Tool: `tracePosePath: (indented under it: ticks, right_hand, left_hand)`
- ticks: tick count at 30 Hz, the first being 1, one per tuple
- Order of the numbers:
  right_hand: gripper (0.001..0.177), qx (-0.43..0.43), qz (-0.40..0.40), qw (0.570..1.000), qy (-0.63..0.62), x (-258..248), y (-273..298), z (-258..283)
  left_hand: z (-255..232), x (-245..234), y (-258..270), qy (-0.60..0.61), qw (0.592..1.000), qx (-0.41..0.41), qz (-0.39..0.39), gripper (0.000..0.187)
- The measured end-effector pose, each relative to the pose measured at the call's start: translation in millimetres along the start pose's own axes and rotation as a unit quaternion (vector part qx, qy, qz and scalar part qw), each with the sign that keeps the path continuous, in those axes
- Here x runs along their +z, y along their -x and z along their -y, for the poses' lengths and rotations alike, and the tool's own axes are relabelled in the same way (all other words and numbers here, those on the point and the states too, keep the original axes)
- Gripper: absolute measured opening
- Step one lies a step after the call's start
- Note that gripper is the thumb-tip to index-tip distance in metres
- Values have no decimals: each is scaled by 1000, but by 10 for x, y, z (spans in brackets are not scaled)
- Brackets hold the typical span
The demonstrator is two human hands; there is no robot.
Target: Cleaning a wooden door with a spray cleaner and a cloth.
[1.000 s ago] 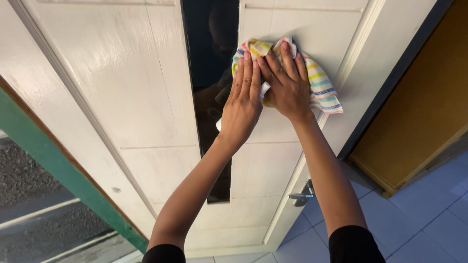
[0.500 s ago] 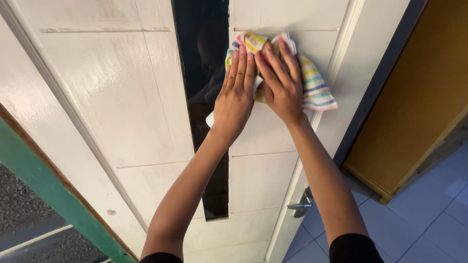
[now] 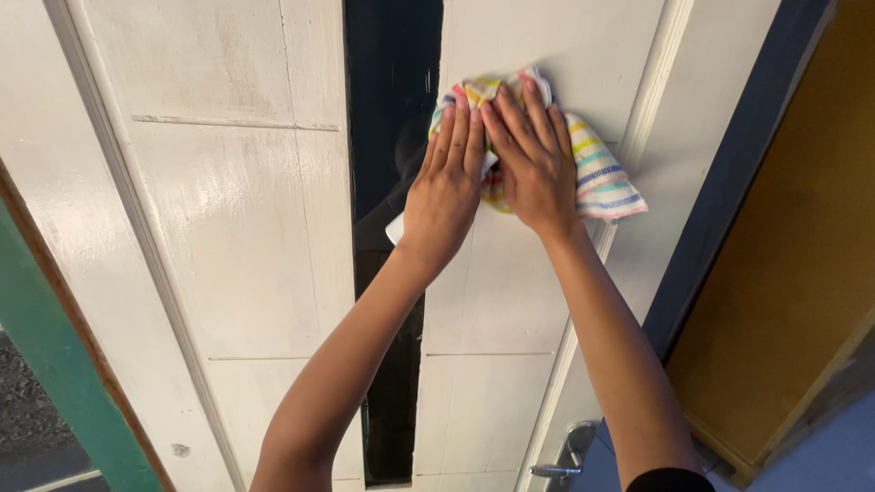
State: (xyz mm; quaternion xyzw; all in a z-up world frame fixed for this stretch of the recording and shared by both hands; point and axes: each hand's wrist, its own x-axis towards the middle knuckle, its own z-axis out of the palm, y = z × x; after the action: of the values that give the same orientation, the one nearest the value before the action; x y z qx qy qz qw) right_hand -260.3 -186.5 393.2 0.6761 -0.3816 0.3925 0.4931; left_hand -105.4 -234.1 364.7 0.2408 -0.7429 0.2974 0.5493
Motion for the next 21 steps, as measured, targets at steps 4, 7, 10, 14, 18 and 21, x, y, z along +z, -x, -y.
tracePosePath:
  ticks: [4, 7, 10, 14, 18, 21]
  right_hand:
    - [51, -2, -18, 1000, 9, -33, -300, -137]
    - [54, -9, -34, 999, 6, -49, -497, -250]
    - [59, -19, -47, 999, 2, -67, -682, -357]
    - [61, -29, -58, 998, 15, -78, -892, -475]
    - [61, -38, -69, 997, 21, -98, -1075, -540]
    - [61, -45, -80, 996, 18, -127, -1192, -566]
  left_hand:
    - [73, 5, -349, -1, 999, 8, -36, 64]
    - [143, 75, -604, -4, 998, 15, -58, 64]
    - [223, 119, -850, -9, 997, 13, -71, 64]
    - [341, 111, -1148, -29, 996, 34, -82, 64]
    - [443, 120, -1376, -44, 995, 48, -78, 64]
    - [486, 127, -1486, -45, 994, 50, -81, 64]
